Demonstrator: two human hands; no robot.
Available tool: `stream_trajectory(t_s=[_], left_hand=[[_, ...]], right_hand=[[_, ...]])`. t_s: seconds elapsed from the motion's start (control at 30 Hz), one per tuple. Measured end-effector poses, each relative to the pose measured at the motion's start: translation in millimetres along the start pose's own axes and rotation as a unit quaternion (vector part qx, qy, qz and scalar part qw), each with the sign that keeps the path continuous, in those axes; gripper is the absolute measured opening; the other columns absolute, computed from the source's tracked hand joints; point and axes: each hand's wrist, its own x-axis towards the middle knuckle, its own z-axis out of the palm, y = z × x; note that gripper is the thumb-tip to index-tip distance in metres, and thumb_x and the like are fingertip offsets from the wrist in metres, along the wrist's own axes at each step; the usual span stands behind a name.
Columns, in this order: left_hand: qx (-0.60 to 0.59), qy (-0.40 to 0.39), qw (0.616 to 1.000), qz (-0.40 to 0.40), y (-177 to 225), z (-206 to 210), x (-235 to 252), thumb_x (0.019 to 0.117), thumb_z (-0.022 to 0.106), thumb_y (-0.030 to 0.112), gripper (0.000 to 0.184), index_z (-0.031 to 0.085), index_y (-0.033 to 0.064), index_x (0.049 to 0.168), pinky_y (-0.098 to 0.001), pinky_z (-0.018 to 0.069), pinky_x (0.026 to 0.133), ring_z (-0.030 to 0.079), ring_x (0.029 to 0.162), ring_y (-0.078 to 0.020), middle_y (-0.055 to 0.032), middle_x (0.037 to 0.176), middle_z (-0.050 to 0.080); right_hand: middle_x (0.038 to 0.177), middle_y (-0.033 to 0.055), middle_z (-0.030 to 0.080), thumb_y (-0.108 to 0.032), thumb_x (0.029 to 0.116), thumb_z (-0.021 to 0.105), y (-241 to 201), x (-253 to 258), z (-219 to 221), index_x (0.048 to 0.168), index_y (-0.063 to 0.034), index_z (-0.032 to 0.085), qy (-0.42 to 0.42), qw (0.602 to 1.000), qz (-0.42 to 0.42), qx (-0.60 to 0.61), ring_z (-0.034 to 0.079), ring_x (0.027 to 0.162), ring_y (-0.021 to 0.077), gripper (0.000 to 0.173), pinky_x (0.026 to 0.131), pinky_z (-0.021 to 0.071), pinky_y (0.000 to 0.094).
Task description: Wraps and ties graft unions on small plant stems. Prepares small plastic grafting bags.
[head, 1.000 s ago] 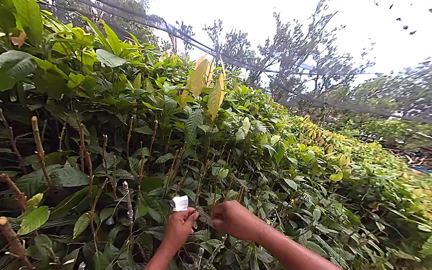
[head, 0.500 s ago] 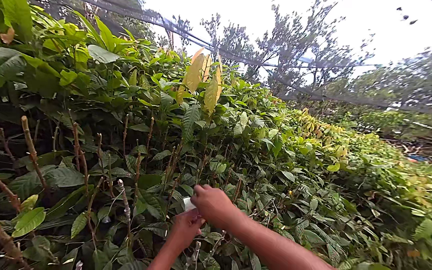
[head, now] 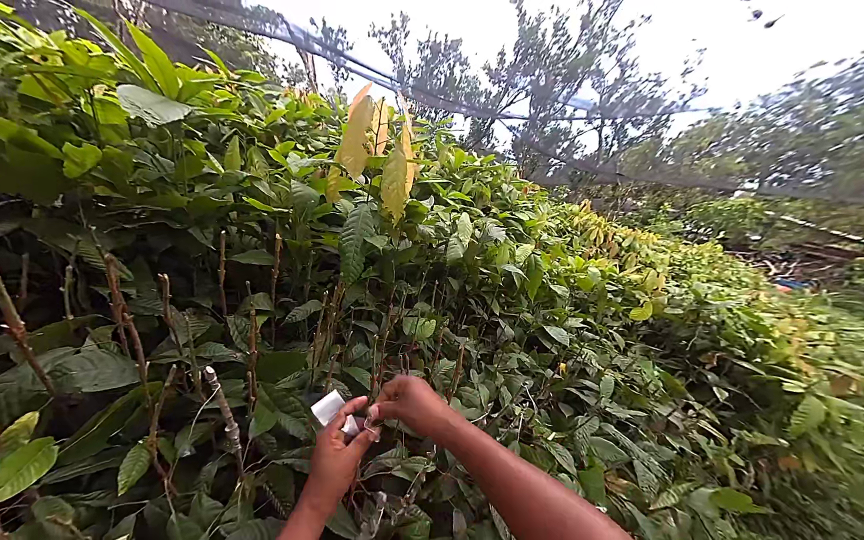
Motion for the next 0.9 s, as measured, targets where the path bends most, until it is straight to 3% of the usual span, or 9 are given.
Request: stream_trajectory(t_s=[0.03,0.1,0.23,0.37,0.47,0.53,0.6,0.8,0.9], left_hand=[[-0.008,0.010,1.000,0.009,-2,-2,0,0.0881,0.070,0.002,0.036,0.066,-0.0014,0.124,-0.0211,0.0546,0.062,0.064,0.069,-0.0050,-0.0028,0.096,0.074],[-0.029,0.026,0.999,0.011,-4,-3,-3,0.0892,0.069,0.000,0.019,0.073,-0.0002,0.108,-0.0174,0.0499,0.055,0.059,0.061,-0.0005,-0.0002,0.089,0.074],[-0.009,0.055,0.998,-0.012,2,0,-3,0.0925,0.065,0.002,0.011,0.071,-0.0009,0.102,-0.0183,0.0498,0.051,0.057,0.054,-0.0028,-0.0001,0.079,0.070],[-0.037,-0.020,0.994,-0.099,10,1,1,0.0978,0.064,0.010,0.013,0.069,0.0010,0.107,-0.0189,0.0462,0.053,0.053,0.056,-0.0036,-0.0001,0.081,0.067],[-0.089,-0.022,0.987,-0.135,12,-9,3,0.0975,0.065,0.008,0.011,0.069,0.0001,0.104,-0.0188,0.0468,0.053,0.053,0.056,-0.0033,-0.0016,0.081,0.068],[-0.097,-0.007,0.986,-0.136,11,-12,4,0.0946,0.067,0.005,0.008,0.070,-0.0002,0.100,-0.0206,0.0496,0.054,0.056,0.056,-0.0053,-0.0021,0.078,0.068],[-0.094,-0.018,0.986,-0.134,11,-13,0,0.0931,0.068,0.003,0.008,0.068,-0.0003,0.100,-0.0239,0.0545,0.058,0.061,0.060,-0.0086,-0.0031,0.080,0.069],[-0.040,0.041,0.993,-0.100,21,-17,0,0.0919,0.067,-0.004,0.018,0.058,-0.0032,0.108,-0.0325,0.0625,0.065,0.069,0.066,-0.0174,-0.0100,0.090,0.069],[-0.021,0.113,0.986,-0.122,21,-19,5,0.0925,0.071,-0.001,0.018,0.055,-0.0033,0.101,-0.0326,0.0621,0.059,0.070,0.059,-0.0187,-0.0115,0.078,0.070]], right_hand=[[0.081,0.0015,0.063,-0.028,0.0997,0.067,12,-2,7,0.099,-0.0051,0.072,-0.044,0.994,0.035,0.090,0.056,0.069,0.0096,0.024,0.065,0.0485,0.0301],[0.079,-0.0010,0.060,-0.025,0.1036,0.062,21,-11,16,0.099,-0.0041,0.068,-0.097,0.971,0.059,0.211,0.053,0.064,0.0062,0.022,0.061,0.0460,0.0249],[0.111,0.0106,0.064,-0.016,0.0973,0.068,15,-23,20,0.118,-0.0005,0.065,-0.080,0.990,-0.001,0.118,0.064,0.097,0.0173,0.026,0.089,0.0543,0.0367],[0.112,0.0114,0.066,-0.022,0.0983,0.065,4,-18,28,0.113,-0.0070,0.070,0.072,0.996,0.057,-0.021,0.066,0.102,0.0249,0.022,0.092,0.0536,0.0470],[0.110,0.0149,0.070,-0.019,0.0989,0.063,11,-27,41,0.114,-0.0054,0.071,0.143,0.959,-0.123,-0.209,0.070,0.100,0.0310,0.022,0.086,0.0556,0.0507],[0.094,0.0107,0.072,-0.014,0.0970,0.063,22,-26,50,0.099,-0.0077,0.074,0.211,0.891,-0.264,-0.303,0.072,0.087,0.0276,0.012,0.075,0.0590,0.0451],[0.087,0.0079,0.070,-0.010,0.0951,0.064,26,-26,52,0.090,-0.0091,0.074,0.227,0.862,-0.306,-0.335,0.071,0.081,0.0245,0.011,0.070,0.0592,0.0418],[0.101,0.0135,0.070,-0.020,0.0997,0.054,-4,-51,45,0.098,-0.0037,0.074,0.048,0.971,-0.142,-0.188,0.070,0.092,0.0304,0.026,0.080,0.0570,0.0514],[0.099,0.0161,0.071,-0.015,0.0981,0.058,-16,-69,68,0.095,0.0010,0.074,-0.062,0.977,-0.194,-0.064,0.069,0.095,0.0296,0.023,0.085,0.0560,0.0498]])
